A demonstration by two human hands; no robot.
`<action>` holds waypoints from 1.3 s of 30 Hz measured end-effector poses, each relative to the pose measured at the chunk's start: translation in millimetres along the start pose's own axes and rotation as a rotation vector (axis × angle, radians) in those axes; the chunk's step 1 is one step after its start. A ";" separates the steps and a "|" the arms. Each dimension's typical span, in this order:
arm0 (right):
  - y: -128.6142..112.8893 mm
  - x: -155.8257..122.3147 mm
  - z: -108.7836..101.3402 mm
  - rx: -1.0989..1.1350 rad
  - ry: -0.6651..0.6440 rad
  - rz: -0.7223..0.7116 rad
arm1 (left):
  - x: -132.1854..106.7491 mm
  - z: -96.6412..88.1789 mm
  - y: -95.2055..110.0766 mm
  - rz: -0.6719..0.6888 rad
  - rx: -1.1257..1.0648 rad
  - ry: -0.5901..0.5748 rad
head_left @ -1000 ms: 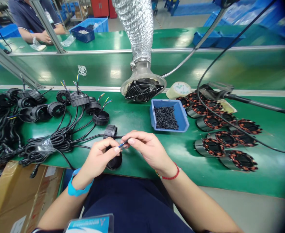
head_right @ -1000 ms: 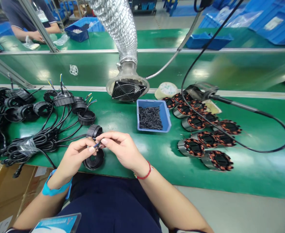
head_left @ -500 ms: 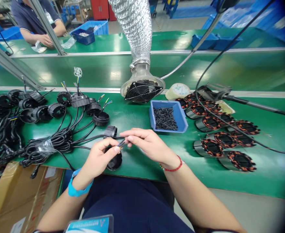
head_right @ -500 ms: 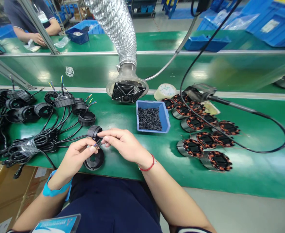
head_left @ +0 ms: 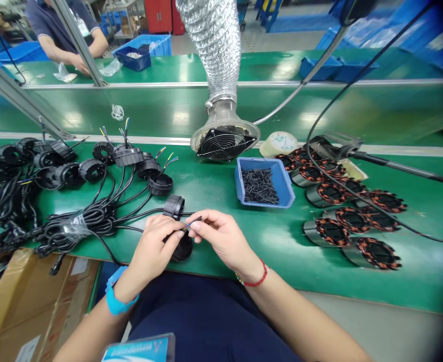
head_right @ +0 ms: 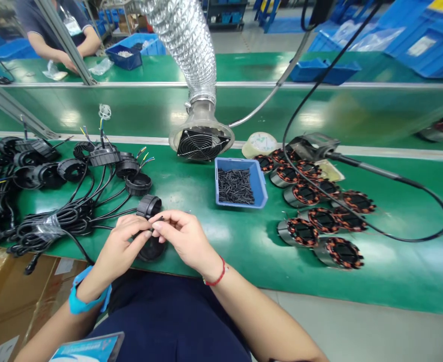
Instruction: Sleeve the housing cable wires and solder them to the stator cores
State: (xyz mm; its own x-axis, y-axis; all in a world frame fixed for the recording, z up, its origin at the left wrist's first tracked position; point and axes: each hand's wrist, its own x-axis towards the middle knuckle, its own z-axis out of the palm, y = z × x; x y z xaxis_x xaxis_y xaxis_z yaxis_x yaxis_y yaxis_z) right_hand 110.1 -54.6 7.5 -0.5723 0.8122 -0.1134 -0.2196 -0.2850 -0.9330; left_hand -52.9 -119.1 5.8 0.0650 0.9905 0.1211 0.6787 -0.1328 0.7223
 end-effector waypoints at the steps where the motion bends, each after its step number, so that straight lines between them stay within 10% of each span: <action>1: 3.1 -0.1 1.6 -0.005 0.002 -0.008 | 0.0 1.3 -1.0 -0.007 0.001 0.016; 26: 22.1 0.6 3.2 0.149 0.136 0.000 | 4.0 12.2 1.5 -0.016 0.001 0.158; 34: 22.7 2.7 -4.7 -0.333 0.332 -0.264 | 5.3 17.1 4.5 0.016 0.056 0.214; 39: 32.5 5.3 -2.6 -0.228 0.316 -0.227 | 4.7 17.4 3.5 0.011 -0.005 0.195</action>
State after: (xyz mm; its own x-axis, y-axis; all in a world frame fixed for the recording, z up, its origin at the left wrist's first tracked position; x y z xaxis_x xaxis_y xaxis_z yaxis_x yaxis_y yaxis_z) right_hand 102.0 -58.2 -24.3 -0.2522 0.9670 0.0367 -0.1119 0.0085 -0.9937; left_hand -37.5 -114.3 -3.0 -0.0710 0.9634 0.2587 0.6754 -0.1444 0.7232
